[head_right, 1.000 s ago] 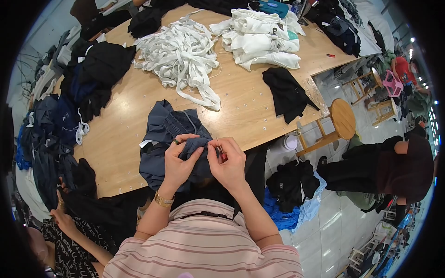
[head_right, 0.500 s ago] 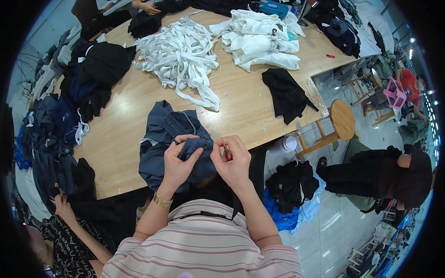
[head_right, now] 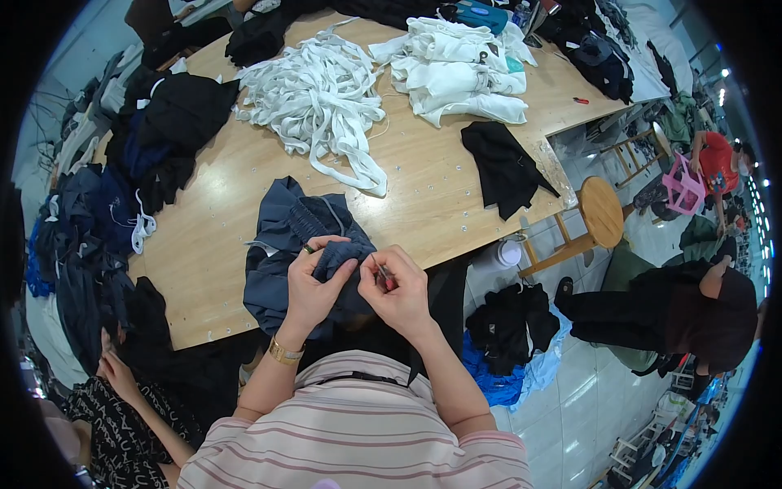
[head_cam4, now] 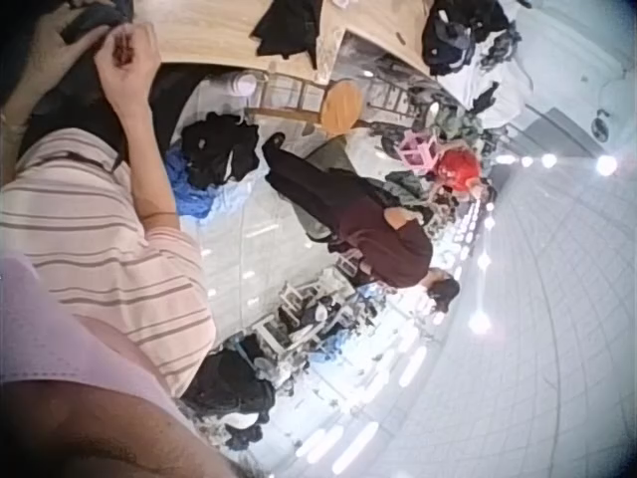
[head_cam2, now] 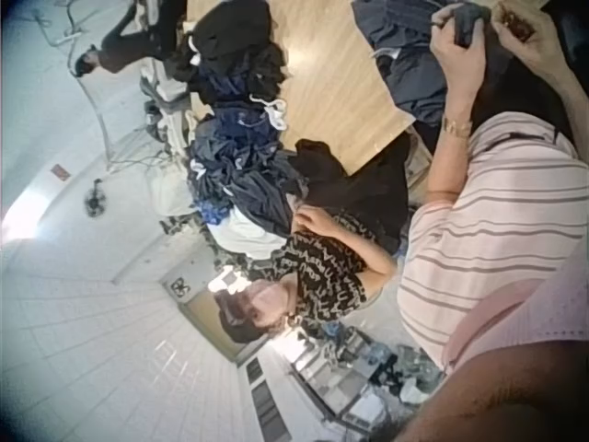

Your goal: Trimming loose threads from a grey garment using a pair of snips.

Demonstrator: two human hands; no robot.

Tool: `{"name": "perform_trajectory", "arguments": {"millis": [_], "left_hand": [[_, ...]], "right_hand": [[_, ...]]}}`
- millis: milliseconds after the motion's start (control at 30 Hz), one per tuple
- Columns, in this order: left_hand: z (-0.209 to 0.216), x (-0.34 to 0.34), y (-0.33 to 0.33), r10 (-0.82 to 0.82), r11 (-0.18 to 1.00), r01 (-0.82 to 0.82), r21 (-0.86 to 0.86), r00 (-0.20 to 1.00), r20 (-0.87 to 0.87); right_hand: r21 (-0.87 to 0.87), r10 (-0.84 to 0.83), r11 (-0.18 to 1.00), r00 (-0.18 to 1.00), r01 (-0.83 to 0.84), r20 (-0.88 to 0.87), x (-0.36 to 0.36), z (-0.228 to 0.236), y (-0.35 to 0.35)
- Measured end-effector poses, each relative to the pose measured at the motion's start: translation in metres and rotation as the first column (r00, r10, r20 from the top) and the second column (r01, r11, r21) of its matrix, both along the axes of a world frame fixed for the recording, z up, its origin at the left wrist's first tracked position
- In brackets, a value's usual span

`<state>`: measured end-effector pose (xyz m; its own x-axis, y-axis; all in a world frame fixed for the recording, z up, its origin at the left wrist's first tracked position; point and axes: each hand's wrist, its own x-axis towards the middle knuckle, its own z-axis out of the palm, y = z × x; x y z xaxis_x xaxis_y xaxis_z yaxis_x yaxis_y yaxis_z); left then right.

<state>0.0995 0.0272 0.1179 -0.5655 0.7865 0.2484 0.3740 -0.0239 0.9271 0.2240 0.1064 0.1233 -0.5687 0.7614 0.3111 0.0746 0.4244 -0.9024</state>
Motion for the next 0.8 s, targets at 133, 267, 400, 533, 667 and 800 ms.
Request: {"name": "perform_trajectory", "arguments": {"millis": [133, 267, 400, 533, 667, 800], "left_hand": [[0.0, -0.001, 0.0, -0.021, 1.0, 0.021, -0.002, 0.998, 0.061], [0.003, 0.003, 0.0, -0.003, 1.0, 0.003, -0.002, 1.0, -0.009], [-0.002, 0.004, 0.001, 0.007, 1.0, -0.005, 0.018, 0.993, -0.119], [0.0, 0.005, 0.001, 0.008, 1.0, -0.005, 0.018, 0.993, -0.114], [0.002, 0.006, 0.0, -0.01, 1.0, 0.01, -0.001, 1.0, -0.006], [0.004, 0.005, -0.001, -0.037, 0.999, 0.038, -0.014, 0.998, 0.05]], "right_hand": [[-0.049, -0.002, 0.999, 0.999, 0.0, -0.034, 0.001, -0.004, 0.001], [0.25, -0.061, 0.966, 0.998, 0.057, 0.009, -0.005, 0.0, 0.0], [0.426, -0.029, 0.905, 0.997, -0.003, 0.067, -0.001, -0.014, 0.0], [0.344, -0.038, 0.939, 0.999, 0.028, 0.023, -0.005, -0.01, -0.003], [0.117, -0.038, 0.992, 0.998, 0.044, -0.051, -0.003, -0.006, -0.006], [-0.019, 0.016, 1.0, 0.997, -0.017, -0.074, 0.001, -0.004, -0.004]]}}
